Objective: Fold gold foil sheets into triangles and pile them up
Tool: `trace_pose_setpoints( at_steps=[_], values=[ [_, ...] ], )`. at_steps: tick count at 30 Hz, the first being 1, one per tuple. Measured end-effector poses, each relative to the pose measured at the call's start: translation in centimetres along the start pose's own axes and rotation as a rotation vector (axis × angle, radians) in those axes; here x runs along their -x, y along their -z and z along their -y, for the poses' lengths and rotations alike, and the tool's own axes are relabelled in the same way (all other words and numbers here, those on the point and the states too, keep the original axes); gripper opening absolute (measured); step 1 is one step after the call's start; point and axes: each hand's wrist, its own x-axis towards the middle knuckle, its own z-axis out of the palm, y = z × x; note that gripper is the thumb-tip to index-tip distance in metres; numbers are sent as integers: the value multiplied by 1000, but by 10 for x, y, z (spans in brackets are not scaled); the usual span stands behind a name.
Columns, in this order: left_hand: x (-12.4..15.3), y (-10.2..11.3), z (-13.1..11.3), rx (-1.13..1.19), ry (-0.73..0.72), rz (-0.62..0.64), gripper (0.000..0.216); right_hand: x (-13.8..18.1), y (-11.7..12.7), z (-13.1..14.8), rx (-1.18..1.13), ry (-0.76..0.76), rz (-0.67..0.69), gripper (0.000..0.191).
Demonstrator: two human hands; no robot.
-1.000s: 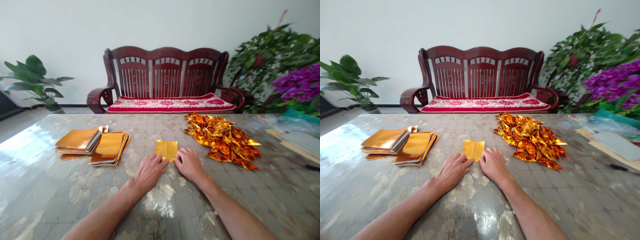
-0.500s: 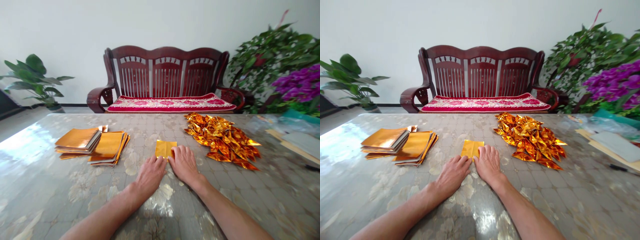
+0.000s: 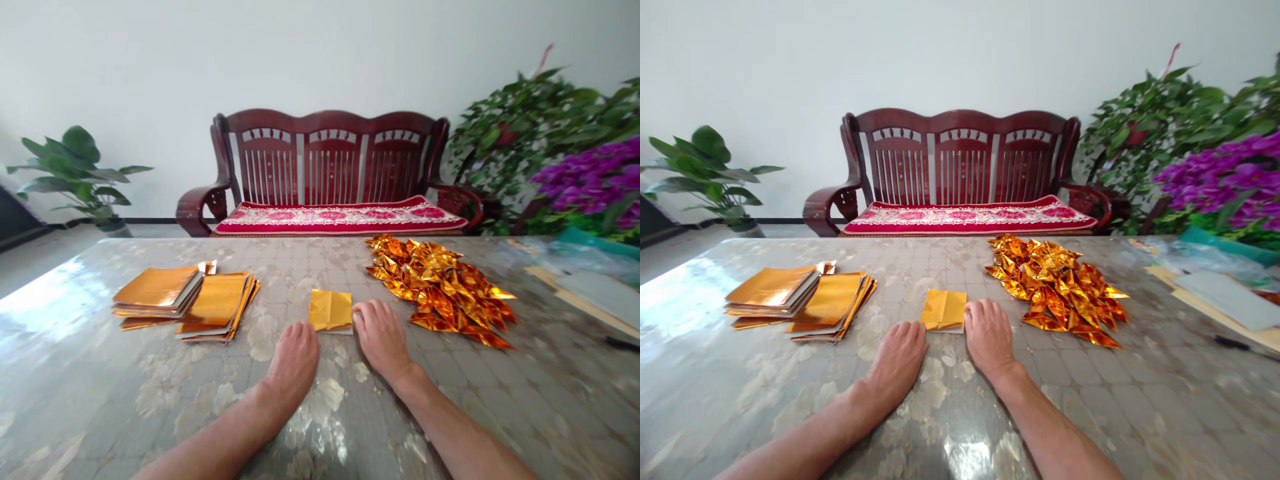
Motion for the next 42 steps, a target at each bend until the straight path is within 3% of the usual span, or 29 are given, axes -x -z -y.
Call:
trace_pose_setpoints(
  at_steps=[3,6,15,23,29,36,42],
  values=[
    [1,3,-2,-3,18,-10,14,-1,4,1,-69,-13,5,13],
    [2,4,-3,40,12,-62,13,0,5,1,-65,-56,91,14],
    [-5,-8,6,182,-13,-164,16,-1,5,-3,-56,-131,181,18],
    [-9,-6,5,292,18,-64,16,-1,4,0,-82,-93,161,8],
    [-3,1,-3,349,9,18,22,-3,1,-5,-40,-69,123,16],
    [4,7,-16,408,-45,58,22,-3,2,-1,-69,-58,125,16],
    [5,4,-15,423,-74,30,19,-5,0,2,-197,-120,82,4]
  ],
)
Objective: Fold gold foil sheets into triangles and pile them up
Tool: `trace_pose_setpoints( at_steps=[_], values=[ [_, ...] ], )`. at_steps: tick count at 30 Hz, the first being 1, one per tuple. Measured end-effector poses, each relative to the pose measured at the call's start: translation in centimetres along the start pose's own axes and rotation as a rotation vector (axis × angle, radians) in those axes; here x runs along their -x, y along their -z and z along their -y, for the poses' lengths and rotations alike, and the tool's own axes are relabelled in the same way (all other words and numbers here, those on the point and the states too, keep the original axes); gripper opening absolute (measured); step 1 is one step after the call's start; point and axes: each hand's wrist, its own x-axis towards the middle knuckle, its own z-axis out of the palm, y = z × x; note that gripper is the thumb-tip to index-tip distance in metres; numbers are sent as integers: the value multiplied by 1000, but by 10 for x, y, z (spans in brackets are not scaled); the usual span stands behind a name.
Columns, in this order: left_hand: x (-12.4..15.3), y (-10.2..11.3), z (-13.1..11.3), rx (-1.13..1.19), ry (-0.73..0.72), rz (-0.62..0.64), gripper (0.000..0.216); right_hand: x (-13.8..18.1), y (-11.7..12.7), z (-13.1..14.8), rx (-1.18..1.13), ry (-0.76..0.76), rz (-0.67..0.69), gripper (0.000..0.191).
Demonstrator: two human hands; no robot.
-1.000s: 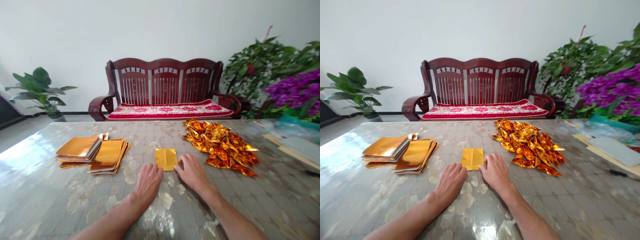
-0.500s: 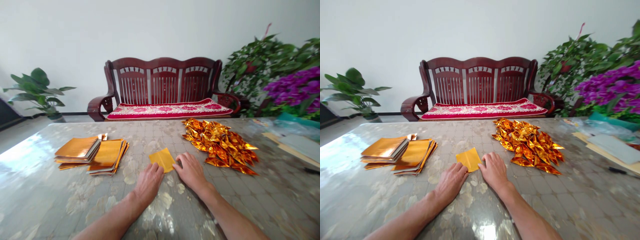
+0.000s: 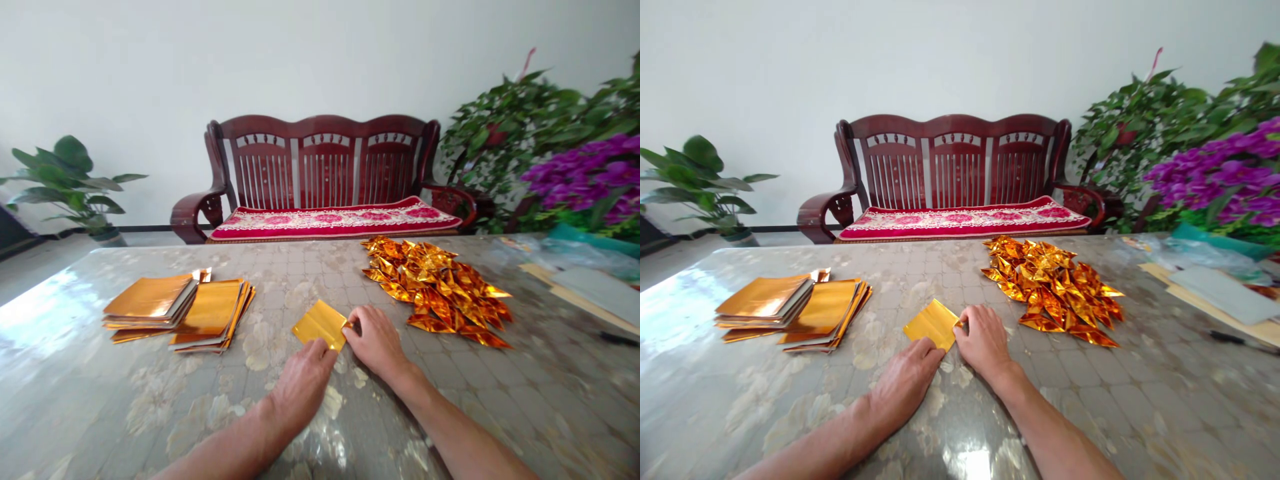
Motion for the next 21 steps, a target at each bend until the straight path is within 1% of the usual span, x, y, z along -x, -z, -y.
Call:
trace_pose_setpoints(
  at_steps=[2,4,6,8,10,12,13,15,17,19,21],
  values=[
    [0,-1,2,33,3,-14,19,0,-2,0,-111,-27,12,2],
    [-1,-1,3,91,12,-58,21,0,-4,1,-245,-45,6,5],
    [-2,-1,6,160,0,-180,29,2,-6,2,-349,-11,-55,8],
    [-2,0,8,201,-55,-371,44,4,-5,3,-372,83,-163,10],
    [-3,1,10,183,-143,-542,56,8,-2,4,-330,211,-263,12],
    [-4,1,13,140,-209,-630,60,12,3,6,-280,352,-313,12],
    [-5,0,14,128,-227,-643,60,14,5,8,-266,423,-317,12],
    [-6,-1,16,138,-226,-628,58,18,8,12,-266,541,-305,13],
    [-8,-2,19,172,-197,-591,53,21,8,17,-294,602,-302,18],
    [-9,-2,21,234,-146,-585,46,22,7,22,-333,589,-328,23],
    [-11,-1,23,340,-92,-621,38,23,5,26,-355,516,-347,29]
  ],
)
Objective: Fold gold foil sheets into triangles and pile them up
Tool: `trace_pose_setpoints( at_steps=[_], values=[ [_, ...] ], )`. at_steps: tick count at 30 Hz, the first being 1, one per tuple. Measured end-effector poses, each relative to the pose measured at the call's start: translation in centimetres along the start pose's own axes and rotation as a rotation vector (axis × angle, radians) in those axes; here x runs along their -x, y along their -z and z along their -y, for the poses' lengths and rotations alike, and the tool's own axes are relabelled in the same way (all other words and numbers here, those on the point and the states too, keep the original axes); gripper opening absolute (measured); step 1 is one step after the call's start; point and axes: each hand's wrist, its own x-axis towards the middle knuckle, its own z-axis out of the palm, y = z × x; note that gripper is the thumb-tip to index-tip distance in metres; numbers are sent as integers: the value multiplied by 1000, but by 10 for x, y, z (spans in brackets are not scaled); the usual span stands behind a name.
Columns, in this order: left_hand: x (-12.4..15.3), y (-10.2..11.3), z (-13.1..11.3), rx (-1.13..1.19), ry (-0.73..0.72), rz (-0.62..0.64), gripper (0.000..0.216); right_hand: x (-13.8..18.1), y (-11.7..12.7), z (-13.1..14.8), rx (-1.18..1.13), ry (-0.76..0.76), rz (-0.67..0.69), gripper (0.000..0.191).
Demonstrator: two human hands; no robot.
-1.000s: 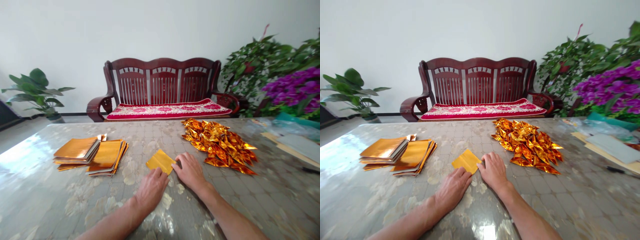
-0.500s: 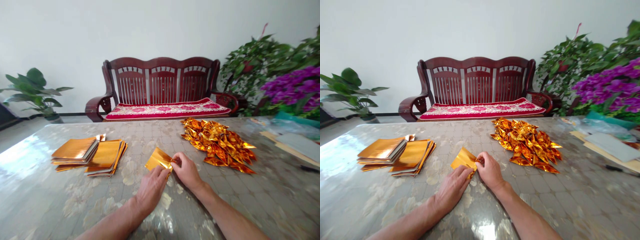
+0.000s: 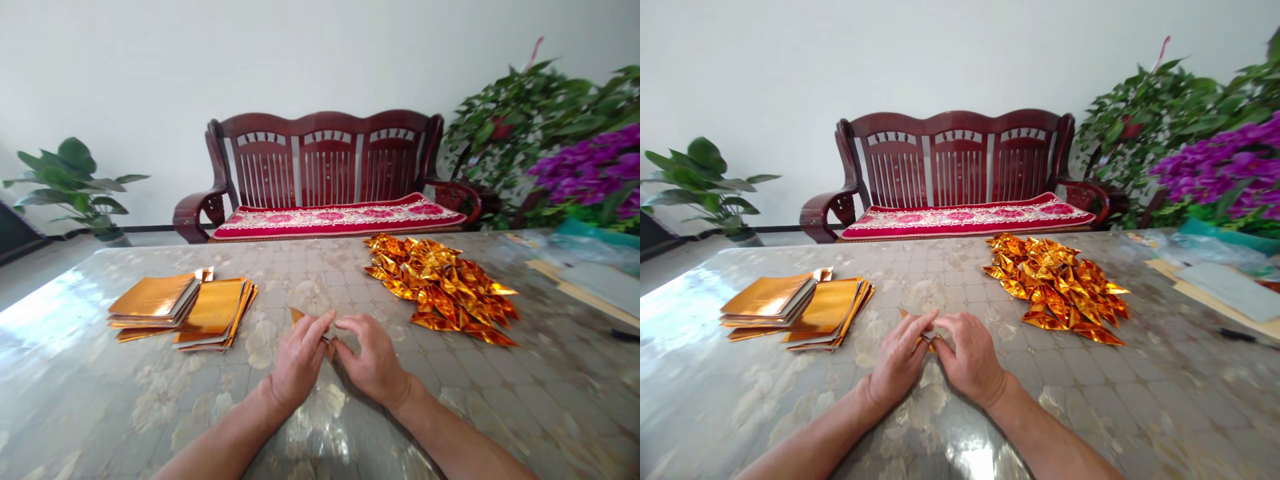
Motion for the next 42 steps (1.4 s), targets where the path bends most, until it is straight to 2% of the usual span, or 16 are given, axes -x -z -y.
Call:
trace_pose_setpoints(
  at_steps=[5,7,10,12,14,17,23,27,32,36,42],
  values=[
    [-6,-1,2,227,131,-192,11,-2,-3,2,115,-132,83,51],
    [-7,-2,3,281,159,-238,7,-4,-2,1,159,-134,98,45],
    [-6,-5,5,350,193,-245,5,-6,3,-3,195,-90,97,25],
    [-4,-7,9,359,203,-216,6,-7,6,-6,219,-53,100,15],
    [-3,-7,14,309,213,-162,8,-7,10,-9,261,-32,121,14],
    [-3,-3,20,110,201,-38,14,-7,11,-12,328,-24,176,17],
    [-6,8,18,-293,2,156,19,-6,4,-16,379,-5,292,17],
    [-5,8,17,-427,-35,292,24,-5,3,-18,377,-29,383,14],
    [-3,7,20,-428,30,393,23,-2,4,-21,328,-60,486,20],
    [-4,8,21,-357,119,389,20,-2,6,-25,279,-94,503,20],
    [-10,9,24,-222,275,368,20,-3,4,-34,239,-222,508,14]
  ],
)
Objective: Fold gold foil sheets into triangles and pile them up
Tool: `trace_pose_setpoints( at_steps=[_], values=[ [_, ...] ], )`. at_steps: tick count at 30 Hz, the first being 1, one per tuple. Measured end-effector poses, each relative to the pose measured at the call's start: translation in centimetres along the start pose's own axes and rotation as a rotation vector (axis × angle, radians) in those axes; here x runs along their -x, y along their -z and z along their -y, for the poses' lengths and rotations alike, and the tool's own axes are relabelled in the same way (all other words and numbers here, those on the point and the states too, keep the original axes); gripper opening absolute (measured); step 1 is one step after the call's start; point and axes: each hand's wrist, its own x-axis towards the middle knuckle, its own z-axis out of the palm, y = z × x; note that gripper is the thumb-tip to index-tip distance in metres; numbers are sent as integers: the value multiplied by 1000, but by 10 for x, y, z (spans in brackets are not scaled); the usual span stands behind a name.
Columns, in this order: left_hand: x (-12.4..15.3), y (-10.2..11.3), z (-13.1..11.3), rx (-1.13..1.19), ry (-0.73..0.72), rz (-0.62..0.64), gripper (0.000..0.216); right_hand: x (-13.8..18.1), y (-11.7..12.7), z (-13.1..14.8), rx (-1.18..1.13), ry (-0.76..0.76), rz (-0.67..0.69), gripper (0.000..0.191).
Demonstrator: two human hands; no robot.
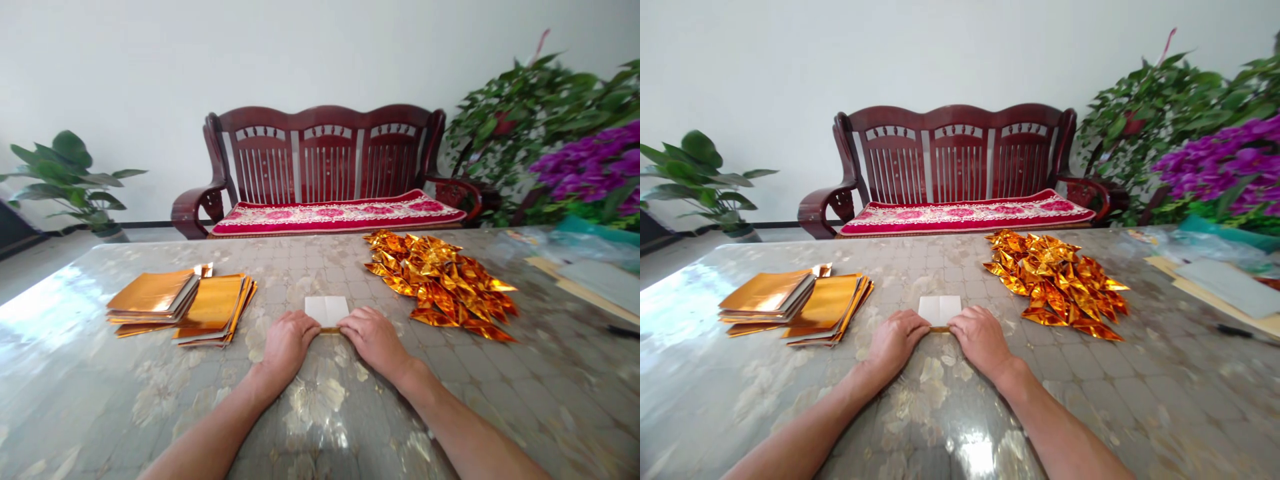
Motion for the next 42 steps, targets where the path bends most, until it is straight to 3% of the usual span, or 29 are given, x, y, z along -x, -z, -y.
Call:
trace_pose_setpoints(
  at_steps=[7,30,42],
  values=[
    [-8,0,-1,19,146,59,20,-7,-2,-1,-33,-84,20,14],
    [-22,5,-3,-237,91,109,31,-21,-4,-1,-46,-156,60,13],
    [-16,-4,13,53,61,-3,26,-17,-10,-11,-119,-82,-21,8]
  ],
)
